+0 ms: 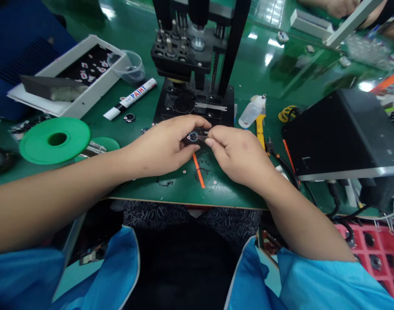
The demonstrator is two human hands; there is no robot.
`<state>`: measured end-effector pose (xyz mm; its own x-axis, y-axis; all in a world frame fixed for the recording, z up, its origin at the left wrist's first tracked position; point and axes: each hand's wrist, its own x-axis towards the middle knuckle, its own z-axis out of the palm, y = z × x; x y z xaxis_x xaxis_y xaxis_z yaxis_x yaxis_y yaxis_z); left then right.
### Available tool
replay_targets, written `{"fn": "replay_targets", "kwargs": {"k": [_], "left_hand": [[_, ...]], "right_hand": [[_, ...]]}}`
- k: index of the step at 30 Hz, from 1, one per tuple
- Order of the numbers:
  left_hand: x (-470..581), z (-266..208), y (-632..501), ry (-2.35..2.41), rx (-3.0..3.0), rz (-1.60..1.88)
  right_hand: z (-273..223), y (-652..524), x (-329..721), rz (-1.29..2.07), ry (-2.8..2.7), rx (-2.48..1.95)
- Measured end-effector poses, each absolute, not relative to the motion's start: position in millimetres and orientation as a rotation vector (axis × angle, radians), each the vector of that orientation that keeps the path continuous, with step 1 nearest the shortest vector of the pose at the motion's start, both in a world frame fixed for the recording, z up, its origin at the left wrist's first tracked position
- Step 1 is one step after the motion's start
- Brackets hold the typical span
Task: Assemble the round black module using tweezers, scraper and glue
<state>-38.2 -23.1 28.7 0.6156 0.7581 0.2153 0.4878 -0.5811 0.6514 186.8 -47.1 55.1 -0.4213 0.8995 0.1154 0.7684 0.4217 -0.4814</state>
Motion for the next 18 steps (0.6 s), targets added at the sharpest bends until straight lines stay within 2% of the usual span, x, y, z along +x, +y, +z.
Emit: {"fn": "replay_targets", "kwargs": {"k": [18], "left_hand": [[-39.0,34.8,-21.9,0.954,2.085,0.699]], "right_hand": [[55.7,-43.6,195.8,0.446,-2.364,-1.294]]}}
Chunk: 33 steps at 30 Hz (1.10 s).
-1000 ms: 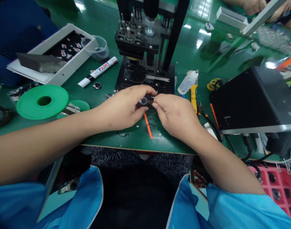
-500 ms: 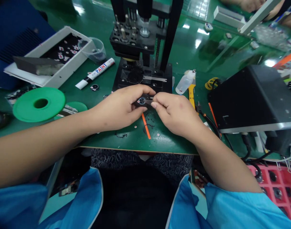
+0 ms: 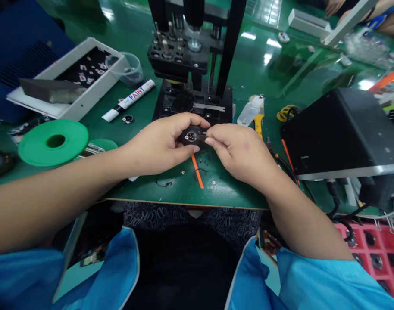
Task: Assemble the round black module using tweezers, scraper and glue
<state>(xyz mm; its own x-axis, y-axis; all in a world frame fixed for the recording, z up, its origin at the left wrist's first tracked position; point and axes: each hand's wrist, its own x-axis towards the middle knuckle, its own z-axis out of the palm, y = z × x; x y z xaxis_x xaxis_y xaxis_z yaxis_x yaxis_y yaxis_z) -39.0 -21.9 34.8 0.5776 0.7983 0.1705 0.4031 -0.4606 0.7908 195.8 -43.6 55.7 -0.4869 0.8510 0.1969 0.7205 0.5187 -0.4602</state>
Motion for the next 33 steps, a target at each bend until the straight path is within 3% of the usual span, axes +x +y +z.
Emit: {"fn": "replay_targets", "kwargs": {"k": [27,33], "left_hand": [[-36.8,31.3,-22.4,1.005,2.090,0.721],[-36.4,30.2,-22.5,0.972,2.125,0.759]], "right_hand": [[52.4,-44.2,193.7,0.457,-2.315,-1.375],[59.0,-46.0,191.5,0.689,-2.295,-1.268]]}}
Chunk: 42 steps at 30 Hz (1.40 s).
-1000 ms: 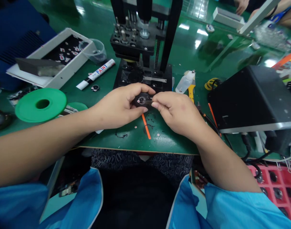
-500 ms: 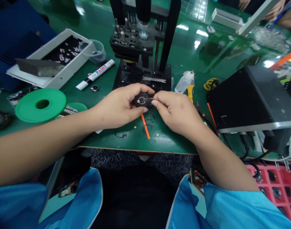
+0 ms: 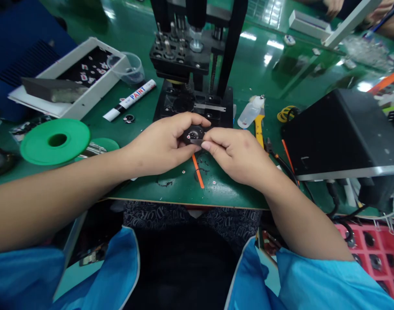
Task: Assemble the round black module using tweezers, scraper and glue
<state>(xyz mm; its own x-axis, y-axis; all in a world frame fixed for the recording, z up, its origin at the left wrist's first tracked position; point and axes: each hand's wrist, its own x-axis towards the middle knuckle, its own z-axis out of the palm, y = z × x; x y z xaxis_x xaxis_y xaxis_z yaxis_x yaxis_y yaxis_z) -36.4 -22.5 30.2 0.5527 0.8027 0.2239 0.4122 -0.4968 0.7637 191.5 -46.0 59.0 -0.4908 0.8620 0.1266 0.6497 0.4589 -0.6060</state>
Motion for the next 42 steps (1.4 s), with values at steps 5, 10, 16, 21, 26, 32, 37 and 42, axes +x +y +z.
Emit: {"fn": "replay_targets", "kwargs": {"k": [5,10,16,21,26,32,37,42], "left_hand": [[-36,30,-22,0.976,2.106,0.777],[-37,29,-22,0.983,2.028,0.805],[-37,26,-23,0.965,1.922,0.868],[-37,22,-22,0.976,1.893,0.888],[-36,20,-23,0.988,1.887,0.905],[-38,23,-25,0.998,1.964,0.874],[-37,26,-24,0.980,1.981,0.885],[-37,25,-25,0.954,1.953,0.890]], "right_hand": [[62,-47,191,0.680,-2.209,-1.348],[64,-47,190,0.694,-2.117,-1.456],[64,-46,189,0.878,-2.041,-1.497],[59,-44,188,0.997,-1.948,-1.459],[58,-45,185,0.953,-1.932,-1.458],[56,-43,187,0.954,-1.939,-1.428],[53,-40,190,0.973,-1.945,-1.414],[51,-38,192,1.108,-1.886,-1.363]]}}
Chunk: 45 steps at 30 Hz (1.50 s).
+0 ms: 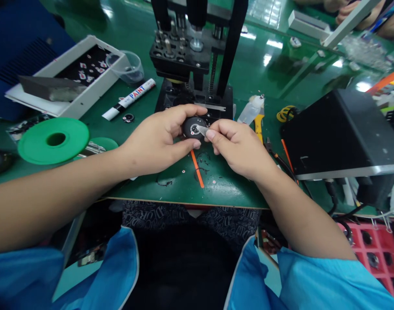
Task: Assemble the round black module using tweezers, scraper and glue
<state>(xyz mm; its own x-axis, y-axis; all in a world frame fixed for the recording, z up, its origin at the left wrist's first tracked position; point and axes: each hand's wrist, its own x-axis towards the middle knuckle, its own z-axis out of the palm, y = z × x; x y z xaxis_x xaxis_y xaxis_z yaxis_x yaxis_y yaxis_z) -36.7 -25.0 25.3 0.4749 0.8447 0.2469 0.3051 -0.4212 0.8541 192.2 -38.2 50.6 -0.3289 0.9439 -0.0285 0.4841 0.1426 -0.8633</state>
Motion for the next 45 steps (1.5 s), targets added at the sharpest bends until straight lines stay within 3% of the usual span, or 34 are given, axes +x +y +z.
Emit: {"fn": "replay_targets", "kwargs": {"k": [20,30,39,45], "left_hand": [[-37,27,-24,0.983,2.041,0.886],[-35,18,-22,0.968,1.919,0.918],[-34,20,-23,0.989,1.978,0.932],[-36,14,-22,0.918,1.995,1.005]], "right_hand": [[50,-35,188,1.619,-1.472,-1.327],[53,-42,187,1.092,-1.792,-1.437],[46,-40,187,1.161,-1.781,-1.429],[48,-39,183,1.495,-1.499,-1.316]]}}
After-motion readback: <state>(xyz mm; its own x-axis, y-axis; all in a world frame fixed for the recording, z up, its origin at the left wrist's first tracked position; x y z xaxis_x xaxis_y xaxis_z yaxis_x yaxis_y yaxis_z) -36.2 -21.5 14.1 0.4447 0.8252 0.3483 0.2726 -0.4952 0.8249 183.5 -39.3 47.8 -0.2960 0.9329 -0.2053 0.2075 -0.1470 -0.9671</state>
